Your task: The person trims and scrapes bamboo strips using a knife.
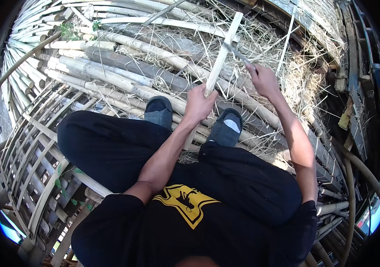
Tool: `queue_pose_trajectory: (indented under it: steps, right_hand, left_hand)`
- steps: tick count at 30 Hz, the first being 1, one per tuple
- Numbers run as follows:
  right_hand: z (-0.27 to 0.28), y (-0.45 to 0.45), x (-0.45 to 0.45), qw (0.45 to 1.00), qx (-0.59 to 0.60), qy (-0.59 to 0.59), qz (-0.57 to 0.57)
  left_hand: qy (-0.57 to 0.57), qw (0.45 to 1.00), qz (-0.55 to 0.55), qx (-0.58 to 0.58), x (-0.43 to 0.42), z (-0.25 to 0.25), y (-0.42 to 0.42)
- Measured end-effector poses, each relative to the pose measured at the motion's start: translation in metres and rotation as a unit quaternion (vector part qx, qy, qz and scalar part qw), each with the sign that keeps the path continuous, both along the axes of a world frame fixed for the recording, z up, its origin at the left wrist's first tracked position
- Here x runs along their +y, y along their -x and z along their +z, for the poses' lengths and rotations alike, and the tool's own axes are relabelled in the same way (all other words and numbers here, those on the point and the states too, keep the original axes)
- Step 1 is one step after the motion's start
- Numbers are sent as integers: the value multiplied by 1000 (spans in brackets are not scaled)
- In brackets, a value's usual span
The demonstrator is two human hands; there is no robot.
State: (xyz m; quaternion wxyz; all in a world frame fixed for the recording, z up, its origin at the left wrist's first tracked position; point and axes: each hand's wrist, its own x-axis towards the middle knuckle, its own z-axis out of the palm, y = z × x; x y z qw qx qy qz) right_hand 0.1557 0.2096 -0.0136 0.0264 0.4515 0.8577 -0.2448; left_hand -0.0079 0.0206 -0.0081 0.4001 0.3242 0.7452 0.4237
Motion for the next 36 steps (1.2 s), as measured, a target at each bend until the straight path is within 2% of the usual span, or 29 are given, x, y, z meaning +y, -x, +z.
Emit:
queue_pose_trajectory:
  steps: [1,2,3,4,5,6,7,9,10,11,12,13,15,16,19,25,29,31,36]
  right_hand:
    - [2,-20,43,988,-4,8,-155]
    - [19,-51,78,980,-22,-94,-174]
    - [36,-77,100,965,3,-117,-233]
    - [43,-99,121,954,10,-187,-236]
    - [62,-103,122,947,38,-172,-269]
    - [63,-103,118,945,79,-153,-277]
    - [66,-101,111,941,118,-136,-287]
    - [46,-77,72,954,163,-97,-231]
    - [46,-54,40,965,187,-51,-178]
    - [38,-41,23,987,104,0,-122]
    - [43,-23,-1,995,70,33,-58]
    - [40,-13,-18,997,52,54,21]
    - [48,5,-45,992,36,91,83]
    - [43,7,-51,992,36,95,81]
    - [32,12,-63,986,74,90,120]
    - [28,15,-73,989,40,70,123]
    - [18,9,-59,985,35,-27,168]
    - [21,9,-52,985,30,-35,167]
    - [17,11,-40,978,46,-104,177]
  left_hand:
    - [20,1000,-9,-22,-12,-2,-2]
    - [39,998,-17,-43,-19,-2,-3]
    - [41,998,-13,-35,-19,0,-2]
    - [15,999,-4,-39,-14,3,0]
    - [-9,999,1,-48,-11,7,1]
    - [6,995,6,-101,-4,16,3]
    - [5,995,1,-105,1,21,3]
    - [17,990,1,-140,3,25,2]
    - [22,994,-2,-104,3,12,0]
    - [22,994,-1,-105,2,9,-2]
    - [12,998,-1,-56,3,8,-3]
    - [3,1000,-2,-4,2,6,-2]
    - [-7,999,-3,40,3,-3,-2]
    - [-16,997,-5,81,2,-6,-2]
    - [37,996,-9,83,0,1,-4]
    - [67,988,-19,138,1,8,-5]
    - [100,983,-49,148,2,0,-2]
    - [48,988,-33,143,2,-1,-4]
    - [83,980,-40,175,8,12,-2]
